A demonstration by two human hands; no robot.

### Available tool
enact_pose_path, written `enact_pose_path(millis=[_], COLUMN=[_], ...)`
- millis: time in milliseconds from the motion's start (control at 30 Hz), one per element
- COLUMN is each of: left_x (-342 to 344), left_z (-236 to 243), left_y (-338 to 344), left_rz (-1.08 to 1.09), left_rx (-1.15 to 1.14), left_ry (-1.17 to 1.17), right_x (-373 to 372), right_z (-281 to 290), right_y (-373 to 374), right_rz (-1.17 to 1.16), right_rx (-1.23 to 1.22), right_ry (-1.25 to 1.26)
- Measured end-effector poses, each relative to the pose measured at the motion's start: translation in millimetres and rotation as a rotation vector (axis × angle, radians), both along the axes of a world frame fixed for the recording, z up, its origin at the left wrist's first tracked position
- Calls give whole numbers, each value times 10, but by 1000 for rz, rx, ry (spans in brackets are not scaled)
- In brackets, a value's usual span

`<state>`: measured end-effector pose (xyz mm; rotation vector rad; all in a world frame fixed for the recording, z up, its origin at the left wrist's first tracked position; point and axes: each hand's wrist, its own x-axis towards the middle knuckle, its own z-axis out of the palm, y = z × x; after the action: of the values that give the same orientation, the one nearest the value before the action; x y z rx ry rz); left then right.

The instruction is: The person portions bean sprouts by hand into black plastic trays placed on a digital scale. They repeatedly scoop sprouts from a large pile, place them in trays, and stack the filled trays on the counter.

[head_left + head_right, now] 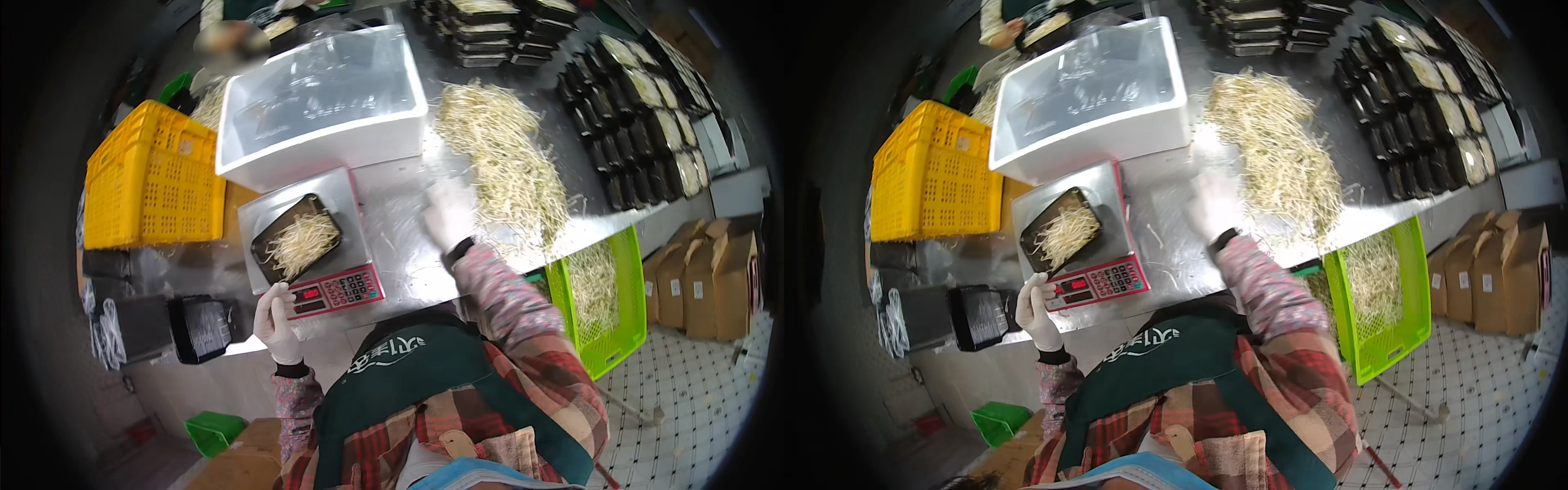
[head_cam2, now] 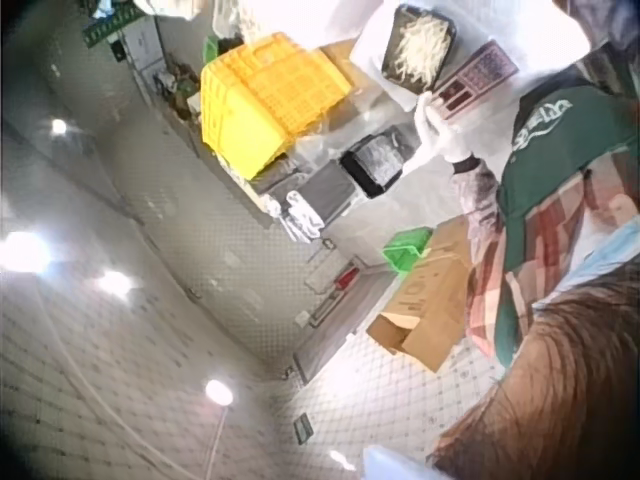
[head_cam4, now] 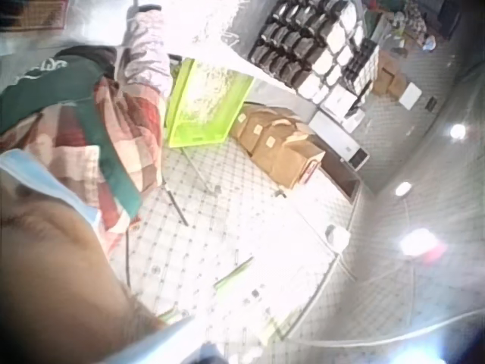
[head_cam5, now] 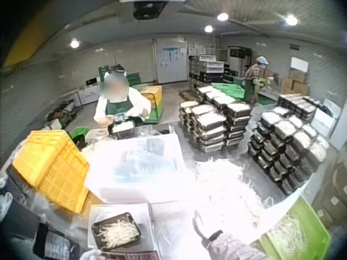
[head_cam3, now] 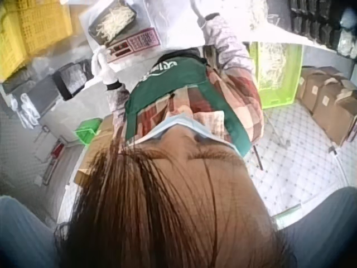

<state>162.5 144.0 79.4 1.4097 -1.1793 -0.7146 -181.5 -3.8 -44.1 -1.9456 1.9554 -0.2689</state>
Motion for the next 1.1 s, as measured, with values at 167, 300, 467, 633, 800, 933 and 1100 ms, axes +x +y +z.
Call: enact_pose_path(millis=[167,300,467,633,800,933,1100], left_x=[-739,-1104,-1714,-2252,-2998,-3728,-3763], left_z=[133,-13,-594,-1452,-1839,-1452,-1820], left_y=[-192,-268,-288,-260,-967,-1645,-2158], left_rz=[-341,-514,-854,-1067,-970,-893,-1022], left_rx=[37,48,99,36,-81,-12,-129], left_ry=[-21,8,-290,-795,-925,-956,-471], right_x=[647,-449,-1442,-1224,-1925,-2229,-2404], right_z=[-816,-722,-81,-380,-473,-514,-521], right_y=[871,411,925,1991,1507,950,428], right_rz=[547,145,-162,81,-208,-155,-48], right_rx=[-377,-295,-440,-189,-255,-355,-335], right_ry=[-52,225,205,84,193,126,-297])
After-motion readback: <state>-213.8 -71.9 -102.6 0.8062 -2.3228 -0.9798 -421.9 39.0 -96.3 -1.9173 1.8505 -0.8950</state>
